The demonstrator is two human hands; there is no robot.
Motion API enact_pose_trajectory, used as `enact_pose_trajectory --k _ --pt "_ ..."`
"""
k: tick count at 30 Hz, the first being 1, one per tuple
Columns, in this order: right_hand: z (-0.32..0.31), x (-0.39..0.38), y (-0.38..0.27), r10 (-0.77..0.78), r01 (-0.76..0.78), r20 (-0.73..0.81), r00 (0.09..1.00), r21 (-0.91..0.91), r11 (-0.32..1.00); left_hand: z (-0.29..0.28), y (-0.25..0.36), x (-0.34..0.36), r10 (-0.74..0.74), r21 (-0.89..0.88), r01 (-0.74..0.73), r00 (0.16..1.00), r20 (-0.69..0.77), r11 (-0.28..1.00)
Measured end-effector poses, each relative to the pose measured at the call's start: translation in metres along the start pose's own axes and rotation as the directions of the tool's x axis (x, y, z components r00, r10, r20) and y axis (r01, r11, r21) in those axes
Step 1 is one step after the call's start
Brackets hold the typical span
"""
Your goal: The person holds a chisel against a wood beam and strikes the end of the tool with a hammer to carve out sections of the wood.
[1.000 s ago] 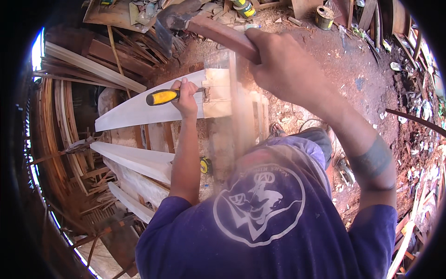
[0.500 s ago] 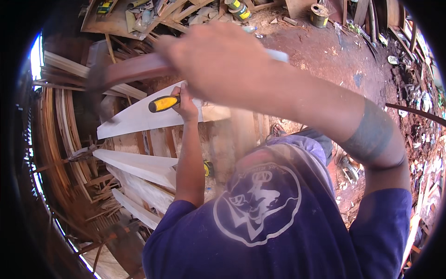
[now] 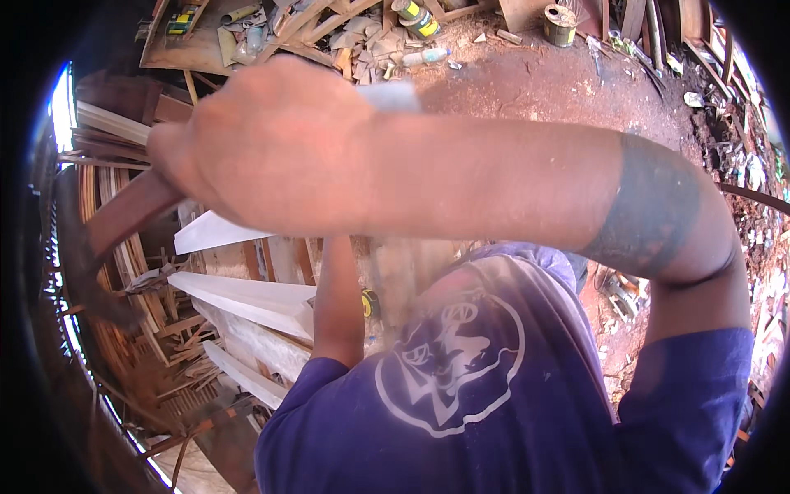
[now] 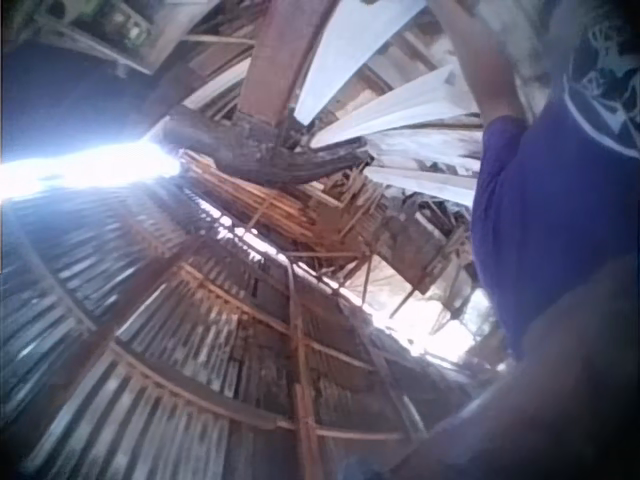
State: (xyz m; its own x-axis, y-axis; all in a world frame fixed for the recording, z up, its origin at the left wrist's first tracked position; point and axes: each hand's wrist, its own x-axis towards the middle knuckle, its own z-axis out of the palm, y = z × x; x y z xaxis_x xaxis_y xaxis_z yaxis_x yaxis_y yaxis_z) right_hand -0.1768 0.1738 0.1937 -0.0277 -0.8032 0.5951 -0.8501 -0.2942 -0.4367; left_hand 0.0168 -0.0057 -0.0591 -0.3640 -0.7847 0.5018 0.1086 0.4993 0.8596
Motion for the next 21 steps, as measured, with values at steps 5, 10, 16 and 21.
enact_pose_trajectory --k 5,10,16,21 --pt "0.047 -0.037 0.04 0.167 -0.113 0.353 0.921 -0.169 0.979 0.005 -0.006 0.014 0.083 0.076 -0.085 0.996 0.036 0.993" --pt "0.003 0.002 0.007 0.068 -0.06 0.129 0.989 -0.066 0.996 0.015 0.003 0.018 -0.023 -0.047 0.023 1.0 0.013 0.999" --pt "0.052 -0.046 0.038 0.237 -0.203 0.425 0.874 -0.125 0.971 0.016 0.008 0.018 -0.007 0.044 0.005 0.998 0.056 0.999" --pt "0.036 -0.059 0.045 0.4 -0.416 0.372 0.838 -0.041 0.908 -0.009 0.003 0.009 -0.229 -0.139 0.242 0.968 0.107 0.96"
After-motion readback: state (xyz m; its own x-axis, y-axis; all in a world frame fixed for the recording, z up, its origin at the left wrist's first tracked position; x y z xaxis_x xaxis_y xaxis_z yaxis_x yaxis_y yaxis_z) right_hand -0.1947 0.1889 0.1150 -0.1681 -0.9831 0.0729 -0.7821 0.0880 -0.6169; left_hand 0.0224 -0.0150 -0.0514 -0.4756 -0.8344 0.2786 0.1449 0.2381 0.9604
